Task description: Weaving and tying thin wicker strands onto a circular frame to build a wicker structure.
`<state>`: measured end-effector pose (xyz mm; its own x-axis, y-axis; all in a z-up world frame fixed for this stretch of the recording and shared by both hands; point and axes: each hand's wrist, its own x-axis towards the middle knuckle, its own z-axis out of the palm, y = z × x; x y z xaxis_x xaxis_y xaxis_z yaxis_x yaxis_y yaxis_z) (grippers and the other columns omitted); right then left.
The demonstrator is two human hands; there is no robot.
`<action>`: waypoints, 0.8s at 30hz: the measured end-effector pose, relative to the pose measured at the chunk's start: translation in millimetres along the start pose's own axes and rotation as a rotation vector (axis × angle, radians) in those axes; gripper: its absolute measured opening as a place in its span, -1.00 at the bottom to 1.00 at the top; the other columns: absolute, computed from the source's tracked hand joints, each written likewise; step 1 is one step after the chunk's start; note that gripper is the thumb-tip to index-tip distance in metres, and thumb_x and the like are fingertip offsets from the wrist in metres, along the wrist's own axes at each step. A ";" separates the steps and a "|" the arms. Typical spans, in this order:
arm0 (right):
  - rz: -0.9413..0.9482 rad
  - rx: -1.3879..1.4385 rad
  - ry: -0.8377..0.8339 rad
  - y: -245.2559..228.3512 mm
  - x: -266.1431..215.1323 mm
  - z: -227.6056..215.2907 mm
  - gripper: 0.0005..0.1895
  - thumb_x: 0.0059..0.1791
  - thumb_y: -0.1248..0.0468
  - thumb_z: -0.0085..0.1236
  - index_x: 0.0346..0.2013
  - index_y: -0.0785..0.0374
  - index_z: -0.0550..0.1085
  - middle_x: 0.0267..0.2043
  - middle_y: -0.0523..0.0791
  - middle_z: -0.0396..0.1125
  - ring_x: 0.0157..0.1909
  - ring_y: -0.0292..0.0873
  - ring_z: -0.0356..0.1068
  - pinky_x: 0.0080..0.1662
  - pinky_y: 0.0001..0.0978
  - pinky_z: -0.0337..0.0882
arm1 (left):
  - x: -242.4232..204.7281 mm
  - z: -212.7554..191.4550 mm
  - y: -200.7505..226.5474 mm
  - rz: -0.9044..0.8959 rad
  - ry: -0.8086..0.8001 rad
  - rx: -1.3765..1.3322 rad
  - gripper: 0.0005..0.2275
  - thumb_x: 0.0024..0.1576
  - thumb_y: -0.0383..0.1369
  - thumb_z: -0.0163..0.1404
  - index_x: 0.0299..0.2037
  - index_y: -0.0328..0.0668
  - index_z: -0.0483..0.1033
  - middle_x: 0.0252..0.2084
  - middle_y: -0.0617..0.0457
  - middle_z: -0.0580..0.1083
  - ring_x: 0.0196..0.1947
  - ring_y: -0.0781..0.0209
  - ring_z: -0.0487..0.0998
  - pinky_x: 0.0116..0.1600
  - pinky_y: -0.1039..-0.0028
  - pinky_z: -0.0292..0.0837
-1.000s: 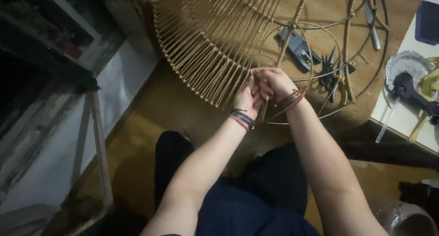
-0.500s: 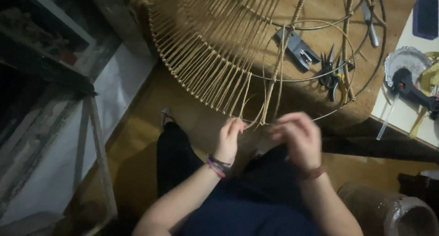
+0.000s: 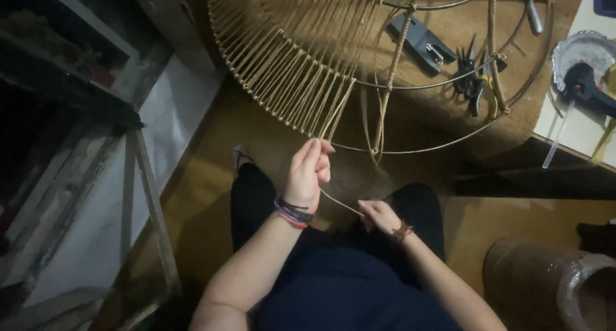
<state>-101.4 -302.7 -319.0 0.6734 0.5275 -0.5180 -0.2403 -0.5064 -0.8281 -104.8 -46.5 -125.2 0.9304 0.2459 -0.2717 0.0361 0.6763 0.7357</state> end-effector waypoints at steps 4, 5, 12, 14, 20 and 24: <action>0.057 -0.294 0.139 -32.4 -16.1 -9.7 -0.73 0.07 -0.02 0.06 -0.27 0.04 0.59 -0.44 -0.05 0.52 -0.21 0.08 0.53 -0.02 -0.03 0.46 | 1.1 -17.8 -38.8 0.023 -0.002 0.139 -0.72 0.40 -0.23 -0.22 -0.30 -0.19 0.40 -0.61 0.36 -0.04 -0.69 0.57 0.03 -0.56 0.77 -0.01; 0.021 -0.366 0.194 -39.1 -16.5 -10.6 -0.78 0.05 0.02 0.12 -0.13 0.00 0.58 -0.20 -0.01 0.57 -0.03 0.17 0.53 0.05 0.07 0.47 | 2.1 -24.4 -51.2 0.022 -0.017 0.168 -0.71 0.40 -0.23 -0.20 -0.33 -0.21 0.39 -0.64 0.30 0.02 -0.71 0.49 0.14 -0.56 0.73 0.05; -0.828 -0.489 0.506 -181.9 -14.2 -11.8 -0.73 0.01 0.40 0.11 0.02 0.24 0.51 -0.02 0.03 0.43 0.06 0.18 0.45 0.05 0.02 0.47 | 16.2 -38.4 -79.2 -0.043 -0.011 0.199 -0.72 0.41 -0.26 -0.26 -0.30 -0.17 0.39 -0.66 0.36 -0.02 -0.77 0.58 0.08 -0.64 0.79 0.00; -1.053 -0.677 0.546 -206.5 4.9 -15.3 -0.61 -0.03 0.50 0.15 0.11 0.36 0.47 0.16 0.14 0.34 0.26 0.26 0.33 0.20 0.11 0.36 | 17.6 -31.5 -72.0 -0.066 0.029 0.189 -0.83 0.40 -0.28 -0.23 -0.16 -0.12 0.38 -0.63 0.35 -0.04 -0.78 0.60 0.02 -0.68 0.76 -0.04; -1.006 -1.044 0.781 -178.0 42.1 -31.5 -0.66 0.01 0.26 0.26 0.09 0.10 0.56 0.12 -0.10 0.41 0.26 -0.09 0.37 0.28 -0.12 0.16 | 66.6 -69.2 -134.3 -0.018 0.102 0.458 -0.79 0.37 -0.19 -0.11 -0.11 -0.09 0.53 -0.73 0.20 0.20 -0.79 0.45 0.30 -0.70 0.74 0.10; -0.979 -0.912 0.845 -173.7 30.4 -43.7 -0.30 -0.14 0.28 0.45 0.26 0.38 0.42 0.21 0.16 0.28 0.30 0.22 0.26 0.27 0.08 0.24 | 44.9 -44.8 -101.1 0.067 0.106 0.510 -0.77 0.36 -0.29 -0.14 0.02 -0.07 0.60 -0.74 0.25 0.18 -0.73 0.50 0.27 -0.62 0.78 0.17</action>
<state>-8.7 -228.5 -181.6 0.5630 0.5239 0.6392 0.7771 -0.5989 -0.1935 -83.0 -72.7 -239.5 0.8959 0.3637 -0.2552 0.1752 0.2388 0.9551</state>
